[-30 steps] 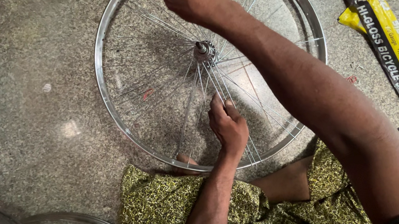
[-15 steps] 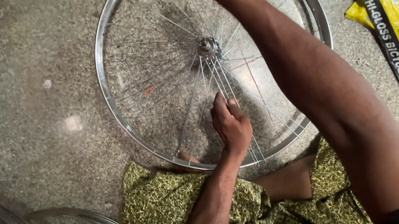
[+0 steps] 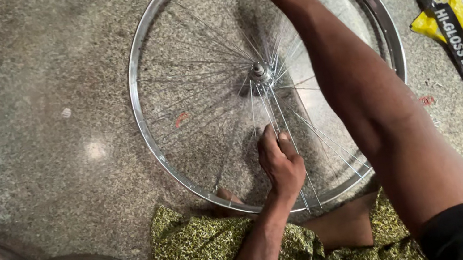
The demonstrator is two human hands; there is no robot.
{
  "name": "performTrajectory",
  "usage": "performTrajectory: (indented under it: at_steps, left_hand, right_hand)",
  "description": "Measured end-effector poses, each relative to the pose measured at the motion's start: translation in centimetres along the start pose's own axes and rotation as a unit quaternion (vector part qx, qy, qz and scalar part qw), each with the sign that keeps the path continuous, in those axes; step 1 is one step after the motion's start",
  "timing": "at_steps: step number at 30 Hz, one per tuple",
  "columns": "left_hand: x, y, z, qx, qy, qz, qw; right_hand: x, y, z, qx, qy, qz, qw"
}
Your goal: The person laces a bicycle wheel by hand by inserting metal spokes into the central hub and threading them through the holes in the rim.
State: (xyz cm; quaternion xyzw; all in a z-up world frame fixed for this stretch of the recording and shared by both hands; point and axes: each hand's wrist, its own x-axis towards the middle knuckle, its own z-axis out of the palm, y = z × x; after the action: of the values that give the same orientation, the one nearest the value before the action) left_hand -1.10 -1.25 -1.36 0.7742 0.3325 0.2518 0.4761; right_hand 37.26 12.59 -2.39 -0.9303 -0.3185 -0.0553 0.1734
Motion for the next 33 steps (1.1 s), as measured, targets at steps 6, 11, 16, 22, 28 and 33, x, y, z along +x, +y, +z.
performTrajectory:
  at_steps: [6, 11, 16, 22, 28, 33]
  left_hand:
    - [0.6, 1.2, -0.3, 0.018, 0.047, 0.069, 0.996]
    - [0.7, 1.2, -0.6, -0.003, 0.008, 0.023, 1.0]
    - [0.7, 1.5, -1.2, 0.02, 0.006, 0.037, 0.999]
    - [1.0, 1.2, -0.9, -0.009, -0.005, 0.007, 1.0]
    - [0.9, 0.8, -0.7, -0.029, -0.004, 0.019, 0.999]
    - [0.9, 1.0, -0.9, -0.017, -0.007, 0.017, 1.0]
  right_hand:
    - [-9.5, 1.0, -4.8, 0.217, 0.112, 0.117, 0.963]
    - [-17.1, -1.4, -7.0, 0.383, -0.158, 0.268, 0.87]
    - [-17.0, -4.5, -9.9, 0.557, -0.254, 0.336, 0.715]
    - [-17.0, -4.8, -10.1, 0.645, -0.255, 0.344, 0.633]
    - [-18.3, -5.3, -11.7, 0.516, -0.227, 0.316, 0.763]
    - [-19.0, -5.7, -12.6, 0.519, -0.295, 0.298, 0.745]
